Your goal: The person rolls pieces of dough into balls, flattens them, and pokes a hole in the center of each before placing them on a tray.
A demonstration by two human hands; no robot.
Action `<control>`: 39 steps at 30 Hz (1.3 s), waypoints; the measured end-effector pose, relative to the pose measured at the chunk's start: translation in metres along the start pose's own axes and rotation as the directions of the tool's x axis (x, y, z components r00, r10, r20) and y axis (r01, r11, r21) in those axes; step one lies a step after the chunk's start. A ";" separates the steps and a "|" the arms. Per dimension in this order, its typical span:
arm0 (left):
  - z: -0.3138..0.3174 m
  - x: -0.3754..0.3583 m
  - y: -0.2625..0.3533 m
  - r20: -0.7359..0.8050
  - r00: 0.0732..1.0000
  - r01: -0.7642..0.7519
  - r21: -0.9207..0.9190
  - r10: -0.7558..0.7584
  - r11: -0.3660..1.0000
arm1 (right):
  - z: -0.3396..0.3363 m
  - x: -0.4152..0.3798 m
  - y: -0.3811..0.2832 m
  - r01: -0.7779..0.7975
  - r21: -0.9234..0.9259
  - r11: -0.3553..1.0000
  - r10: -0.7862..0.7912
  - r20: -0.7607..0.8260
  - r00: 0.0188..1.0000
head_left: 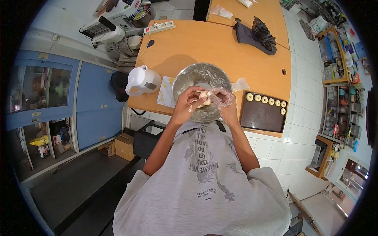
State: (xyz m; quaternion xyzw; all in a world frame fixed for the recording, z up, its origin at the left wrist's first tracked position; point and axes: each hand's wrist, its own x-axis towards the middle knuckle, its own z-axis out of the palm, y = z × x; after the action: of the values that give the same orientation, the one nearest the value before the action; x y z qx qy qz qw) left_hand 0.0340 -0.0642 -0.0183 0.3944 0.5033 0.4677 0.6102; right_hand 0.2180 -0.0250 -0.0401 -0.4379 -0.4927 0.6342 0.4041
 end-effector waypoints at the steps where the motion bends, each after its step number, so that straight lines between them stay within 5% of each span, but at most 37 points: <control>1: -0.001 0.000 -0.001 -0.007 1.000 0.011 -0.012 -0.011 1.000 | 0.000 0.000 0.001 0.000 0.000 1.000 0.000 0.000 1.000; 4: -0.003 0.001 -0.004 -0.016 1.000 -0.008 0.013 0.009 1.000 | 0.003 -0.001 0.000 -0.022 0.078 0.997 0.026 -0.043 0.999; 24: 0.005 0.001 0.004 -0.018 0.998 0.064 -0.027 -0.064 0.998 | 0.000 -0.004 -0.009 0.069 -0.199 0.978 -0.046 0.116 0.992; 31: -0.006 0.001 0.000 0.042 0.998 0.049 0.036 -0.050 0.998 | -0.003 -0.002 -0.014 0.066 -0.106 0.992 -0.056 0.092 0.994; 34: -0.006 0.002 -0.004 0.044 0.999 0.003 0.035 -0.005 0.999 | -0.001 -0.003 -0.007 0.170 -0.085 0.982 -0.164 0.078 0.983; 36: -0.005 0.001 -0.009 0.020 1.000 -0.015 0.059 0.014 0.998 | -0.002 -0.002 -0.009 0.307 -0.339 0.889 -0.288 0.107 0.952; 39: 0.000 -0.003 -0.009 -0.024 0.999 -0.034 0.075 0.036 0.997 | -0.003 -0.003 -0.003 0.324 -0.338 0.884 -0.320 0.068 0.945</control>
State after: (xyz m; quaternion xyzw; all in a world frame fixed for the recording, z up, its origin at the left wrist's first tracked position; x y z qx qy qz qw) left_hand 0.0355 -0.0691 -0.0264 0.4198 0.5212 0.4640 0.5804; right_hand 0.2217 -0.0269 -0.0368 -0.4107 -0.6638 0.4644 0.4182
